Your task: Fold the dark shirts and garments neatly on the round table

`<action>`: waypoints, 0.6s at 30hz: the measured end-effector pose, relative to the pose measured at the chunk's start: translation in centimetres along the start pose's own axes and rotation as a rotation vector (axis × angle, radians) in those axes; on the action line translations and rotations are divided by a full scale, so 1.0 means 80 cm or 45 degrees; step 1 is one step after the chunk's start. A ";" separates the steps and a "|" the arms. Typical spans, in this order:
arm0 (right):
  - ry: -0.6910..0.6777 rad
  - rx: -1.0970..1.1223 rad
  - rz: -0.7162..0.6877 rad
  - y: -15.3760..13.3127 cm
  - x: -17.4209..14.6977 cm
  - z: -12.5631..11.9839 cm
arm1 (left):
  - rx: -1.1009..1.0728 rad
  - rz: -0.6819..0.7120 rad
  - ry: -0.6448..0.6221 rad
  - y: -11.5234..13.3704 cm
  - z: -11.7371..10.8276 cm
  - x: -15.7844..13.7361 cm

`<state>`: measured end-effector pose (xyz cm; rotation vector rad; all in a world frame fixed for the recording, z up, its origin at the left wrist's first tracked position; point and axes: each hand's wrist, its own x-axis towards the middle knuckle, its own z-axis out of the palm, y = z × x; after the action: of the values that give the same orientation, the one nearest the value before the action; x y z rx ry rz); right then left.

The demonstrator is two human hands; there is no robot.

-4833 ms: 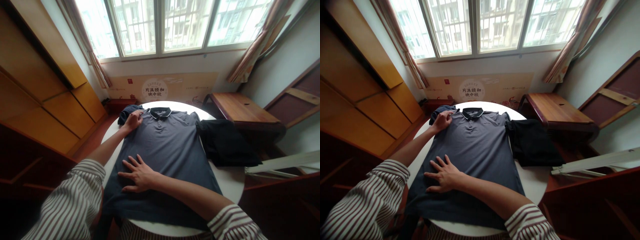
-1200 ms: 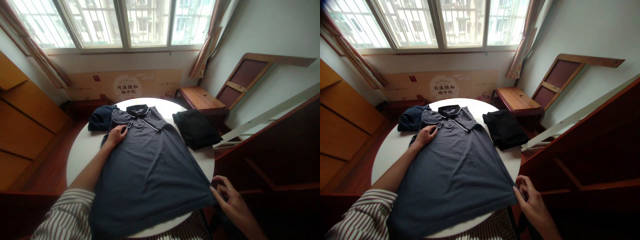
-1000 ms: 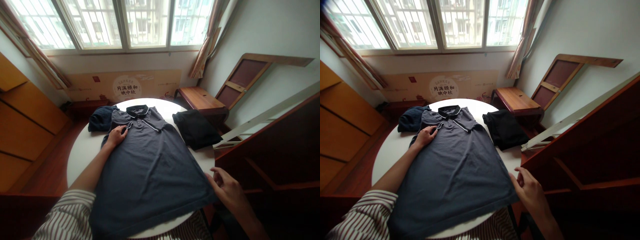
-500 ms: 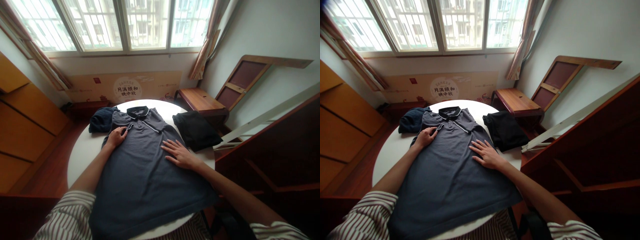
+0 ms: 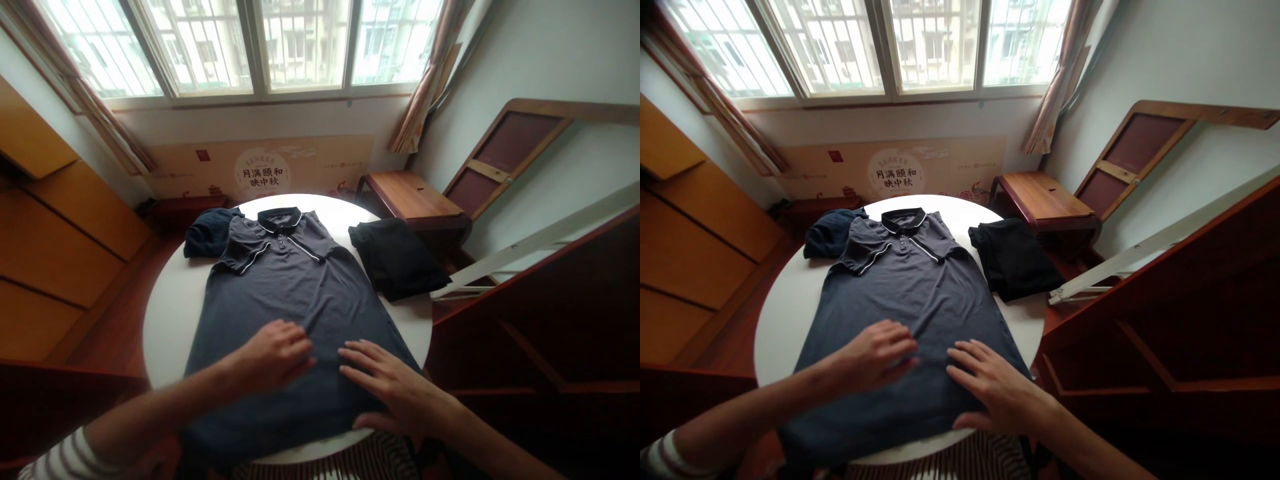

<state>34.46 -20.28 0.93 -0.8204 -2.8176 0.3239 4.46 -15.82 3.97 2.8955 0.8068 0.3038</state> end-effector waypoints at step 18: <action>0.208 -0.165 -0.220 -0.029 -0.022 0.019 | 0.104 -0.022 -0.522 0.097 0.032 -0.021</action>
<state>34.36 -23.38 -0.16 -0.5917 -2.7519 0.0458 7.47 -23.49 2.54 2.8691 0.7821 -0.3229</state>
